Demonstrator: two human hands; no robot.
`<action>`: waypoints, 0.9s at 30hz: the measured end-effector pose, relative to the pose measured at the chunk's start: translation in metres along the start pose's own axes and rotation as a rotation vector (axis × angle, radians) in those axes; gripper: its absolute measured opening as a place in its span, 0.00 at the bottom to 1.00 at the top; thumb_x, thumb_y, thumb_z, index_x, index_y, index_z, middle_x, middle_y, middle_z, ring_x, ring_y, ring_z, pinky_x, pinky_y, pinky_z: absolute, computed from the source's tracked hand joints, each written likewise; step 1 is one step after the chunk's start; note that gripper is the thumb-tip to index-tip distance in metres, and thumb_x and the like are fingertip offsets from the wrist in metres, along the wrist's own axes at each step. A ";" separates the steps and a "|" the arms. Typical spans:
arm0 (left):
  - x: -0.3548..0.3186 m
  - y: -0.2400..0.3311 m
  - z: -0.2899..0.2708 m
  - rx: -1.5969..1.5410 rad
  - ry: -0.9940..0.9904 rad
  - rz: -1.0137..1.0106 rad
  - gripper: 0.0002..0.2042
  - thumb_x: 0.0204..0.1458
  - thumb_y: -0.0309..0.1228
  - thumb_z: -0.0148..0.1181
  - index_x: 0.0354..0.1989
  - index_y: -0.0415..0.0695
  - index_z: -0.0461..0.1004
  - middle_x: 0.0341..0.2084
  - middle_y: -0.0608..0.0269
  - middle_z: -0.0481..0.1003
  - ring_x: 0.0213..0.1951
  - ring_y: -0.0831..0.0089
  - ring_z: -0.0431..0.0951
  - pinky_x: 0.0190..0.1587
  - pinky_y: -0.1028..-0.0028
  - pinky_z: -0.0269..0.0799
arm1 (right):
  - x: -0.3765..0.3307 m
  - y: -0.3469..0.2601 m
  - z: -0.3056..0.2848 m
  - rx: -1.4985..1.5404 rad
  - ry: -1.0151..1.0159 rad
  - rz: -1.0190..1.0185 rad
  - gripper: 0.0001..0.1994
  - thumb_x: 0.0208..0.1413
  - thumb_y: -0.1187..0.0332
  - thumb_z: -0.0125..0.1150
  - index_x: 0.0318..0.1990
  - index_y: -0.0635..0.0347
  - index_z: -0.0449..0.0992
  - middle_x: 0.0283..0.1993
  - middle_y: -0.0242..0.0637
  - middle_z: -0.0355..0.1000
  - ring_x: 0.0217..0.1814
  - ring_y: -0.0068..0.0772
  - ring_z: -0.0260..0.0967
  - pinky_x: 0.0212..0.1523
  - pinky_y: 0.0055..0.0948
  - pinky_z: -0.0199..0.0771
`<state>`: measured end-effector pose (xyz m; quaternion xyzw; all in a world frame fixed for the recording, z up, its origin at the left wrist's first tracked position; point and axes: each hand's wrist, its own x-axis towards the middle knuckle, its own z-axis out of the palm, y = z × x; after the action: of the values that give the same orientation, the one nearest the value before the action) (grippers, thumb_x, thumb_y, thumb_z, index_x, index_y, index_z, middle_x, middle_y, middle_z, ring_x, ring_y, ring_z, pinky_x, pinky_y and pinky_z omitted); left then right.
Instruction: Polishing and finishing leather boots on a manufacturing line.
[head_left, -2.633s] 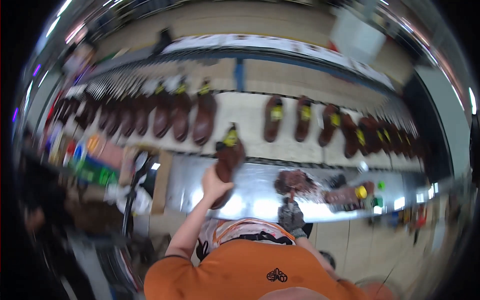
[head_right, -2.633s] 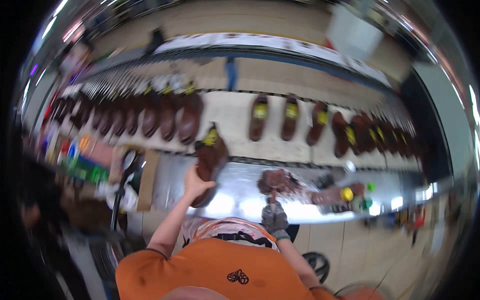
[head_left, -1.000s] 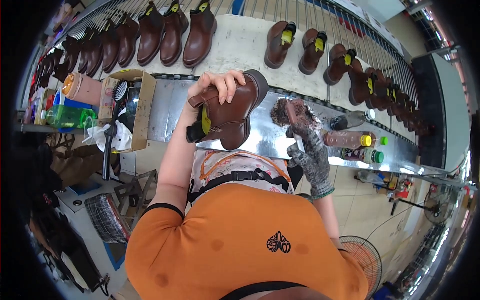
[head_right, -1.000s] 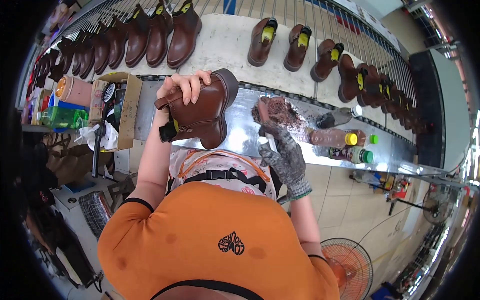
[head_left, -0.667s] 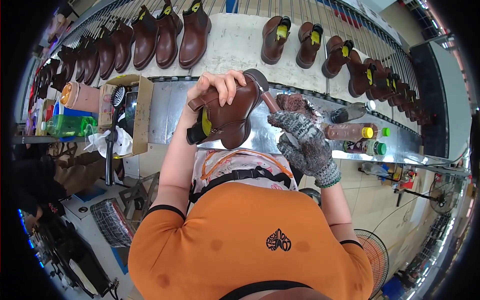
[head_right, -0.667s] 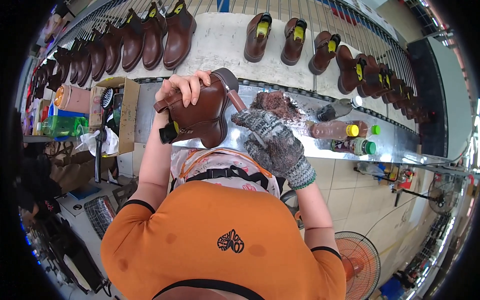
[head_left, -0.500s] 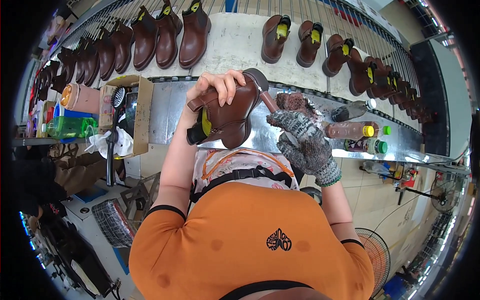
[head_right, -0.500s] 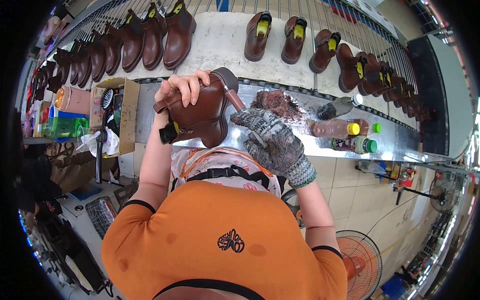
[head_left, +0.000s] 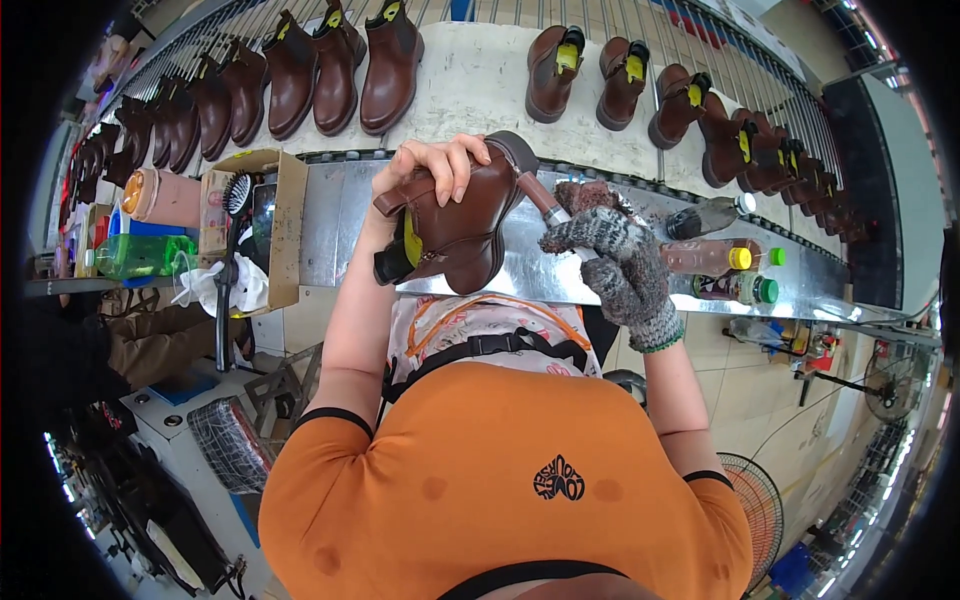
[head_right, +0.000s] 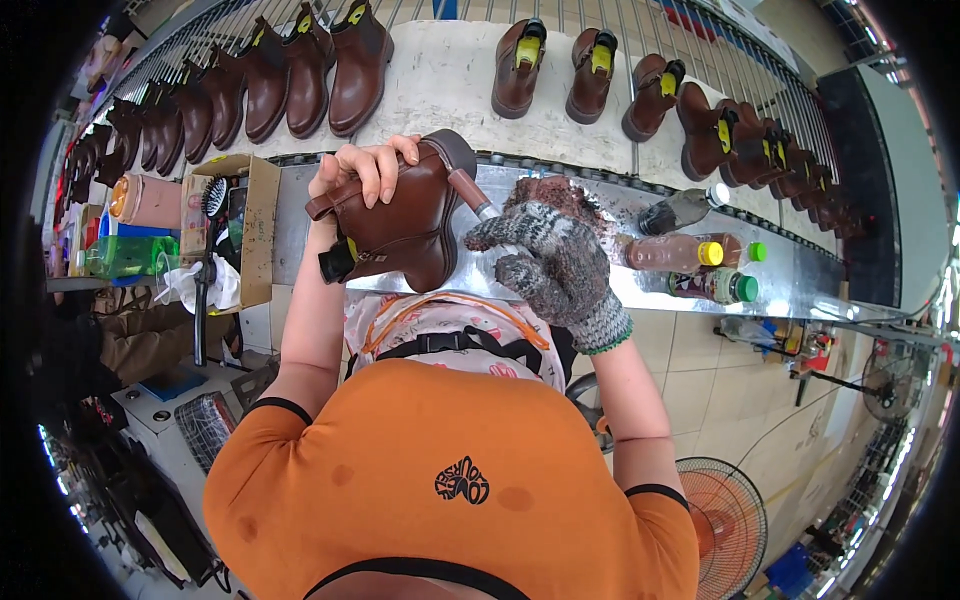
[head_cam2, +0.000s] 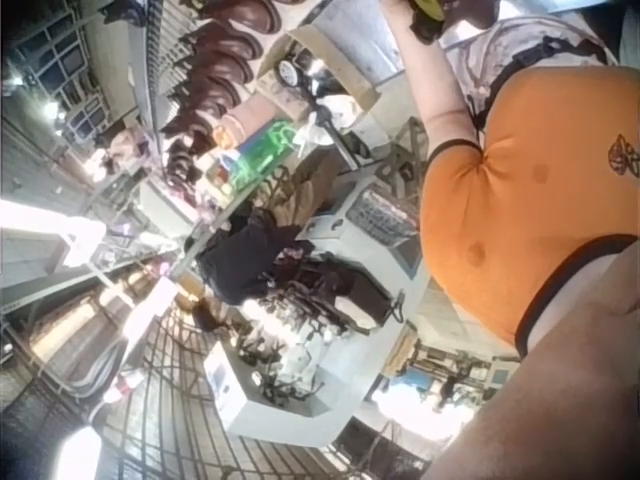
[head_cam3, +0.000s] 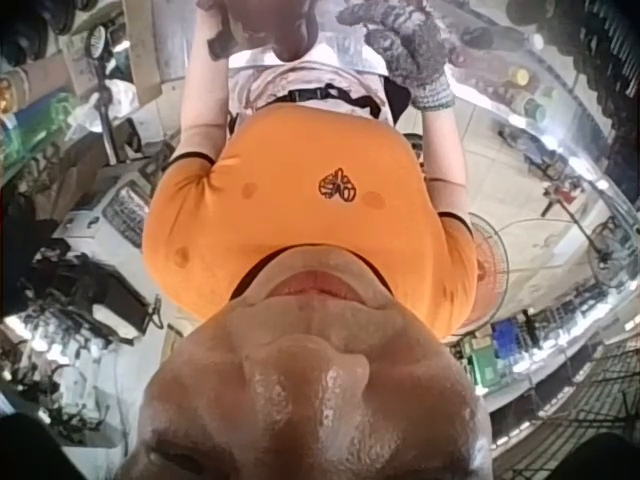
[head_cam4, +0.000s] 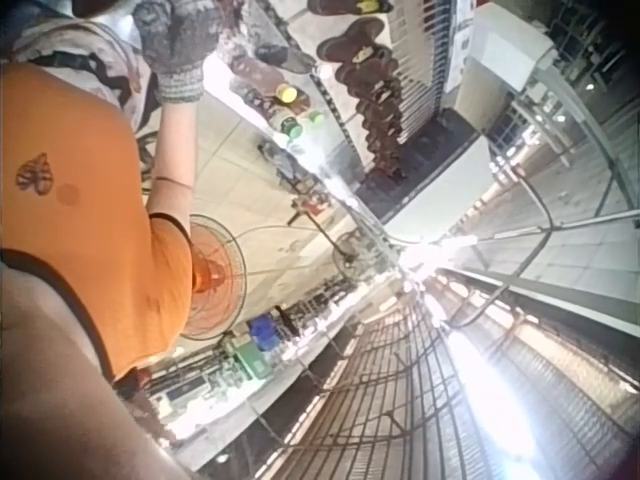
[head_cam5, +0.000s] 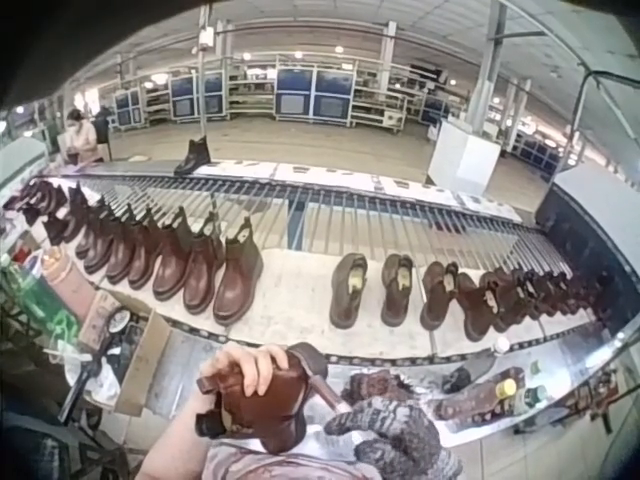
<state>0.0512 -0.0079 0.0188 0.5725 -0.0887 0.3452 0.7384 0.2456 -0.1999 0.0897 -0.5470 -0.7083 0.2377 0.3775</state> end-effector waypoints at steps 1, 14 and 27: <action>-0.001 -0.001 -0.005 -0.009 0.006 0.012 0.31 0.55 0.56 0.39 0.11 0.42 0.69 0.14 0.62 0.67 0.39 0.63 0.65 0.53 0.66 0.53 | 0.001 0.002 0.003 0.002 0.001 0.002 0.12 0.49 0.64 0.55 0.40 0.53 0.78 0.40 0.38 0.74 0.43 0.42 0.71 0.46 0.34 0.69; -0.044 -0.007 -0.089 -0.323 0.297 0.107 0.31 0.60 0.54 0.32 0.18 0.43 0.72 0.24 0.62 0.68 0.51 0.60 0.63 0.61 0.61 0.48 | 0.009 0.080 0.116 0.255 0.140 -0.085 0.19 0.60 0.60 0.37 0.39 0.54 0.78 0.35 0.35 0.74 0.29 0.35 0.68 0.34 0.31 0.67; -0.063 -0.010 -0.113 -0.414 0.376 0.093 0.30 0.59 0.56 0.34 0.22 0.43 0.72 0.27 0.61 0.68 0.52 0.61 0.62 0.60 0.63 0.50 | 0.007 0.085 0.125 0.248 -0.031 0.163 0.26 0.60 0.49 0.33 0.38 0.55 0.79 0.38 0.38 0.76 0.33 0.35 0.73 0.38 0.30 0.71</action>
<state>-0.0195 0.0674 -0.0597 0.3306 -0.0450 0.4536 0.8264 0.1960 -0.1591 -0.0475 -0.5480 -0.6326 0.3618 0.4105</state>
